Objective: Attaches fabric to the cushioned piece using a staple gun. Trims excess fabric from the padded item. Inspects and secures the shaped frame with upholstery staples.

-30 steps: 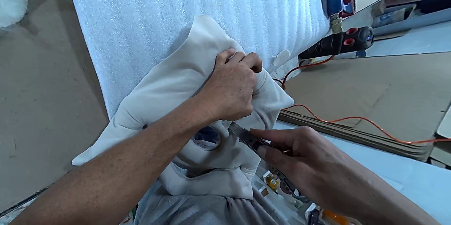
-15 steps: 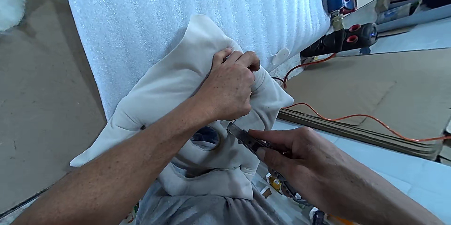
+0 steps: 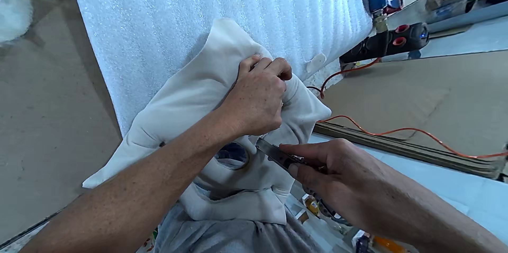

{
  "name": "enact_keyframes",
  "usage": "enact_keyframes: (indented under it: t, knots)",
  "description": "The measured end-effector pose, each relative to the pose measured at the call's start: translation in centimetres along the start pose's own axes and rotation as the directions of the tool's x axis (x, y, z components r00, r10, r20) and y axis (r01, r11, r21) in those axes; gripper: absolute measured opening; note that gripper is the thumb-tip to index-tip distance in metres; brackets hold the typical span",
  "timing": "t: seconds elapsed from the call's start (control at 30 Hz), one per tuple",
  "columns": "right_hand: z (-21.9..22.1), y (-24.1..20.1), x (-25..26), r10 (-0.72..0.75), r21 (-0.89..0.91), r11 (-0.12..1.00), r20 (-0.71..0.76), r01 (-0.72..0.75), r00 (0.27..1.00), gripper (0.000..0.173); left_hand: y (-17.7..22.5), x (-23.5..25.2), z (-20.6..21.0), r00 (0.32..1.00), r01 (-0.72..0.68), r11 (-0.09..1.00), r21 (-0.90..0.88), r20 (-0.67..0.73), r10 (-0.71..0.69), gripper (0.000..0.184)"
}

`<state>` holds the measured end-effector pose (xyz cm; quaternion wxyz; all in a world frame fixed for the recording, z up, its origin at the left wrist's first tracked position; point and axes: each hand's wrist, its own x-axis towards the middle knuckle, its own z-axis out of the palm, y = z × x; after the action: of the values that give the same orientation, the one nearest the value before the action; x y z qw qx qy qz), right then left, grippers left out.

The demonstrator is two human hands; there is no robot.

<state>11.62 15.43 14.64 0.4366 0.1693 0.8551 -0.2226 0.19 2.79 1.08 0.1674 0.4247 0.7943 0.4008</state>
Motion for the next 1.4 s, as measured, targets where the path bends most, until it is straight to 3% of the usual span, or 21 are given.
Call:
enact_keyframes:
  t: [0.2, 0.3, 0.4, 0.5, 1.23, 1.4]
  knots:
    - [-2.8, 2.5, -5.7, -0.041, 0.018, 0.999, -0.046, 0.042, 0.998, 0.045, 0.2, 0.1, -0.3, 0.999, 0.011, 1.000, 0.029, 0.034, -0.012, 0.011]
    - [-0.3, 2.4, -7.1, -0.077, -0.053, 0.996, -0.190, 0.068, 0.979, 0.040, 0.7, 0.8, -1.4, 0.991, -0.048, 0.989, 0.139, 0.134, 0.029, 0.009]
    - [3.2, 2.0, -6.3, -0.208, -0.183, 0.972, -0.372, 0.148, 0.905, 0.038, 0.6, 1.9, -2.4, 0.955, -0.185, 0.968, 0.172, 0.263, 0.136, 0.013]
    - [4.9, 2.3, -5.0, -0.322, -0.291, 0.936, -0.484, 0.197, 0.813, 0.038, -0.7, 2.9, -2.4, 0.929, -0.249, 0.967, 0.046, 0.294, 0.225, 0.013]
    - [5.1, 1.4, -3.9, -0.406, -0.422, 0.880, -0.426, 0.219, 0.809, 0.039, -0.3, 3.3, -1.1, 0.962, -0.148, 0.983, 0.107, 0.247, 0.118, 0.016]
    - [5.6, 1.9, -3.0, -0.464, -0.468, 0.850, -0.447, 0.242, 0.765, 0.040, -0.3, 3.3, -1.1, 0.964, -0.139, 0.984, 0.108, 0.241, 0.109, 0.015]
